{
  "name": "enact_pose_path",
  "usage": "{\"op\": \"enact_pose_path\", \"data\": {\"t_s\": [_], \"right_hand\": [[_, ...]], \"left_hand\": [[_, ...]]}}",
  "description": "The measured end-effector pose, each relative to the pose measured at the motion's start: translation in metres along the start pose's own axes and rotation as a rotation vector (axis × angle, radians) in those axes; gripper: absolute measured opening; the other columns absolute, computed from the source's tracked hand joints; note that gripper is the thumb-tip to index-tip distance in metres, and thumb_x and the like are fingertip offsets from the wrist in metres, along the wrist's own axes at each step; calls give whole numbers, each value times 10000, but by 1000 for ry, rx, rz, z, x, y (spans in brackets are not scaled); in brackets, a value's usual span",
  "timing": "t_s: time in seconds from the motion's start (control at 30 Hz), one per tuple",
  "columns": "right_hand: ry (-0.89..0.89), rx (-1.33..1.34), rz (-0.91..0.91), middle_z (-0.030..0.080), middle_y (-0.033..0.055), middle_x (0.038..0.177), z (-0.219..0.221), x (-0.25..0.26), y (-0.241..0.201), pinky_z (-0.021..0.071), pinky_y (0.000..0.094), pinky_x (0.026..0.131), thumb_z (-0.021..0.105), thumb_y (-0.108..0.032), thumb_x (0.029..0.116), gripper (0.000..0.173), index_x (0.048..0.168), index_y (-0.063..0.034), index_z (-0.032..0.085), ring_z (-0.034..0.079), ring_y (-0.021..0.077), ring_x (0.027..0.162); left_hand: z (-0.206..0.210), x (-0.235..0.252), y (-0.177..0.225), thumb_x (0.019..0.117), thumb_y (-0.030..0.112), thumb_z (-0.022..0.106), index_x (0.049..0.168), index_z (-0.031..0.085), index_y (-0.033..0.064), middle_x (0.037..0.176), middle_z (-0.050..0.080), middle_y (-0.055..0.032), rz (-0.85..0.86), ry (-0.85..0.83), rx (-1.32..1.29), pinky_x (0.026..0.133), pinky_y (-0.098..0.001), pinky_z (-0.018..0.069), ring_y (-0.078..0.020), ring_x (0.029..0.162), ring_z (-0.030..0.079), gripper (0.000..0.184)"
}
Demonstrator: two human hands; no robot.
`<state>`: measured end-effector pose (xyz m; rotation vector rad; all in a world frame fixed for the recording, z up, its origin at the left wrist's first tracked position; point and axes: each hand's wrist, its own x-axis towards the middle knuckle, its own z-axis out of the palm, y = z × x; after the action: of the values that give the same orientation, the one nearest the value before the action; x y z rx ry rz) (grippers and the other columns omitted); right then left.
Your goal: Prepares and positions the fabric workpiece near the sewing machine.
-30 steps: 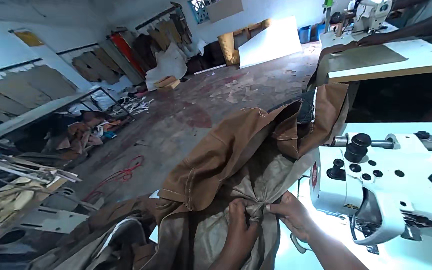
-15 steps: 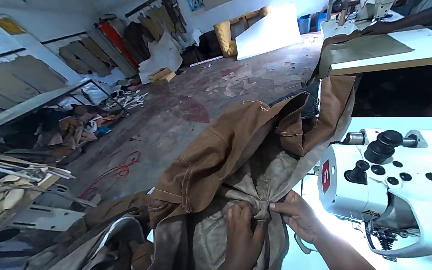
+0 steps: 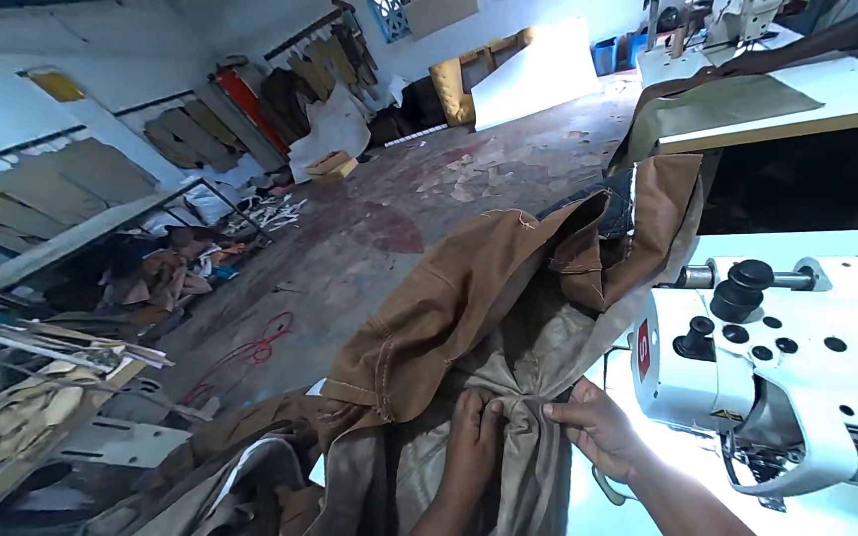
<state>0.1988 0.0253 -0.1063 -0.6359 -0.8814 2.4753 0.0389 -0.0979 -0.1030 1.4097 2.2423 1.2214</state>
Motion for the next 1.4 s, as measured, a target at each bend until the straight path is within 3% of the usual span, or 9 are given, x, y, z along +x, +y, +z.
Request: {"op": "enact_pose_path", "data": {"t_s": [0.17,0.33,0.47,0.63,0.97,1.13,1.2,1.27,1.4], "right_hand": [[-4,-68,17,645,87,1248,2,-1,-1,560,290,955,643,90,907,597,1414,-77,376,659,138,1121],[-42,-6,-30,667,69,1194,5,-6,-7,560,277,942,608,113,913,525,1370,-65,420,672,117,1072],[-88,35,-78,681,46,1123,3,-5,-4,567,274,917,580,131,907,478,1314,-75,436,682,100,1016],[-85,74,-119,690,64,1084,0,-2,0,578,291,893,599,133,878,473,1283,-66,459,691,119,983],[11,71,-131,664,52,967,-3,-1,3,574,268,785,577,157,826,414,1168,-66,505,671,105,878],[-16,74,-117,673,46,980,-2,-1,3,578,259,794,580,175,839,444,1191,-79,487,679,98,884],[-22,69,-112,673,51,991,-3,0,4,580,263,805,587,176,841,448,1200,-73,486,680,103,894],[-11,47,-113,677,54,979,-3,0,4,578,260,794,586,180,838,417,1170,-62,512,677,105,886],[49,5,-111,686,37,874,2,-3,1,575,237,730,613,187,811,294,997,-40,613,668,87,800]], "left_hand": [[-16,13,28,1064,301,438,975,626,-11,903,622,-111,-10,-13,128,832,-383,529,-191,863,625,375],[-28,24,44,1073,289,408,901,656,-12,794,646,-120,368,92,351,729,-350,564,-206,756,660,426],[-24,34,21,1090,494,320,814,624,48,718,607,-72,602,131,349,662,-264,548,-134,691,628,606],[-23,40,-5,1030,651,347,819,629,22,725,606,-101,519,-141,184,674,-328,543,-157,693,613,721],[5,25,-11,895,360,588,970,689,-27,960,706,-187,478,-117,353,731,-513,586,-310,874,719,407],[-4,35,-4,1036,422,406,1151,588,178,1070,651,-29,766,83,231,934,-312,511,-127,1041,627,326],[-6,51,16,1060,407,352,1079,649,175,1023,666,-19,796,96,216,956,-328,475,-134,1032,620,378],[-7,66,44,1042,379,416,1010,740,106,989,720,-63,698,-87,287,890,-423,522,-192,971,673,425],[11,107,102,981,497,636,1183,662,49,1163,665,-151,68,-846,609,972,-585,483,-314,1100,639,492]]}}
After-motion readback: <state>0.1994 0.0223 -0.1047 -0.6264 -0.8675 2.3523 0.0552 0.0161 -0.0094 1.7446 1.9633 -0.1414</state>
